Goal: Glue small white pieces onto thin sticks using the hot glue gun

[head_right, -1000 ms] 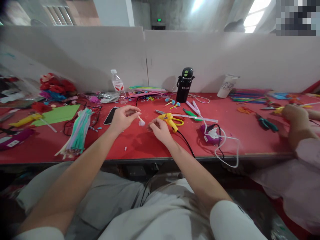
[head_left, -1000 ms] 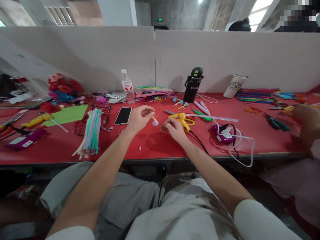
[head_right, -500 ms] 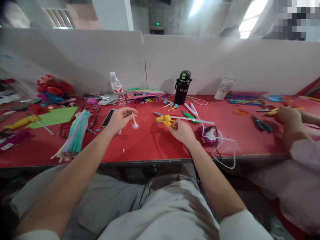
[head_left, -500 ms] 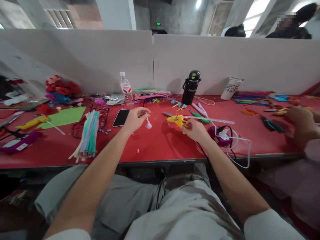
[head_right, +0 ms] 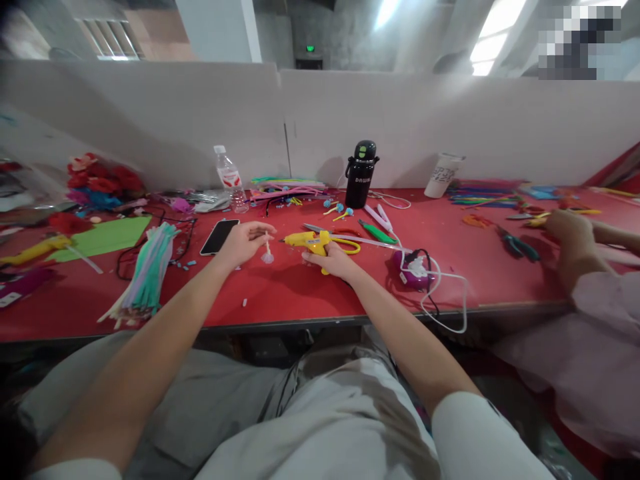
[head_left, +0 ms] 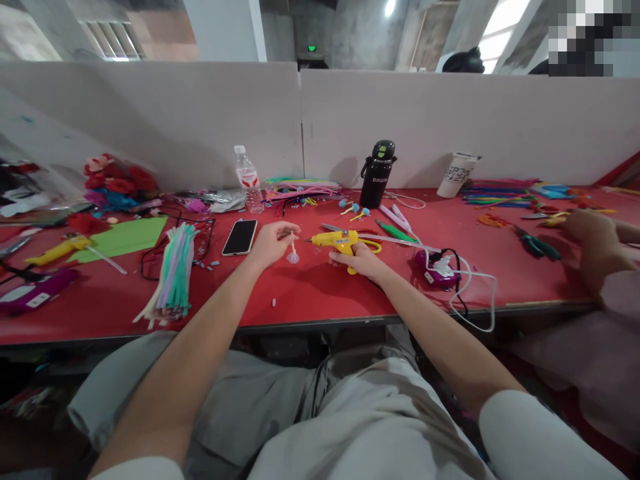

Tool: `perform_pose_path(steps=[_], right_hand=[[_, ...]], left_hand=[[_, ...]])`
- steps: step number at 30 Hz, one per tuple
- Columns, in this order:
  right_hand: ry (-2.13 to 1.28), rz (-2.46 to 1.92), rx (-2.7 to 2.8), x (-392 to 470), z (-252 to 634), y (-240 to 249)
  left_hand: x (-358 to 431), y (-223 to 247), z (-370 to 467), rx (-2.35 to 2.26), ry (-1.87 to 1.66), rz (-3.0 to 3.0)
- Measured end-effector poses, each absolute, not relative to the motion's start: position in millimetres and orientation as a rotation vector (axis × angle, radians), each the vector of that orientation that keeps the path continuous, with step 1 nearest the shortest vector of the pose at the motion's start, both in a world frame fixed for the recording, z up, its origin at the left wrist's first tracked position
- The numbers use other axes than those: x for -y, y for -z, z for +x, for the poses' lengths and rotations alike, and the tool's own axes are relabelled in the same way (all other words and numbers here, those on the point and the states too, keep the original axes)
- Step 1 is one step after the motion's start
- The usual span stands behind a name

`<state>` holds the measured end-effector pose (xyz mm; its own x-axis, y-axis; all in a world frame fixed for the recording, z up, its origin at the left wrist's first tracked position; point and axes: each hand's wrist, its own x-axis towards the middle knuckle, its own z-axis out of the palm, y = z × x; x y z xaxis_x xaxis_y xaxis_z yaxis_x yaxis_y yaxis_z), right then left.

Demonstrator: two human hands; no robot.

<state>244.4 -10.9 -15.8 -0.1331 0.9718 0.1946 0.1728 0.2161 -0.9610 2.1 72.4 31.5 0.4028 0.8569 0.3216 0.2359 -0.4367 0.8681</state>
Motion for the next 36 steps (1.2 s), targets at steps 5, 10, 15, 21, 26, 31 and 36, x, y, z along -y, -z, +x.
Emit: perform_pose_path(steps=[5,10,15,21,26,31,36], right_hand=[[-1.026,-1.245,1.678,17.2,235.6,14.2],[-1.002,-1.361,1.741,20.9,234.0,11.5],[-1.011,-1.399,1.749,20.6,233.8,12.7],[-0.987,-1.4,1.735,19.6,234.4,16.6],[-1.02,-1.402,1.724,19.9,234.8,17.7],[-1.006,-1.39,1.73,20.5,235.3,16.5],[-0.988,-1.382,1.763,20.6,236.1,16.1]], left_hand=[[-67.8,-34.3,4.0,-0.94,-1.021,1.888],[-65.9,-35.2,5.2,-0.948,-1.006,1.901],[-67.5,-33.2,4.2,-0.96,-1.01,1.872],[-66.8,-34.9,2.9,-0.962,-1.008,1.874],[-65.8,-36.2,3.2,-0.977,-1.008,1.865],[-66.0,-35.6,2.3,-0.974,-1.019,1.853],[-66.0,-36.1,2.1,-0.974,-1.022,1.853]])
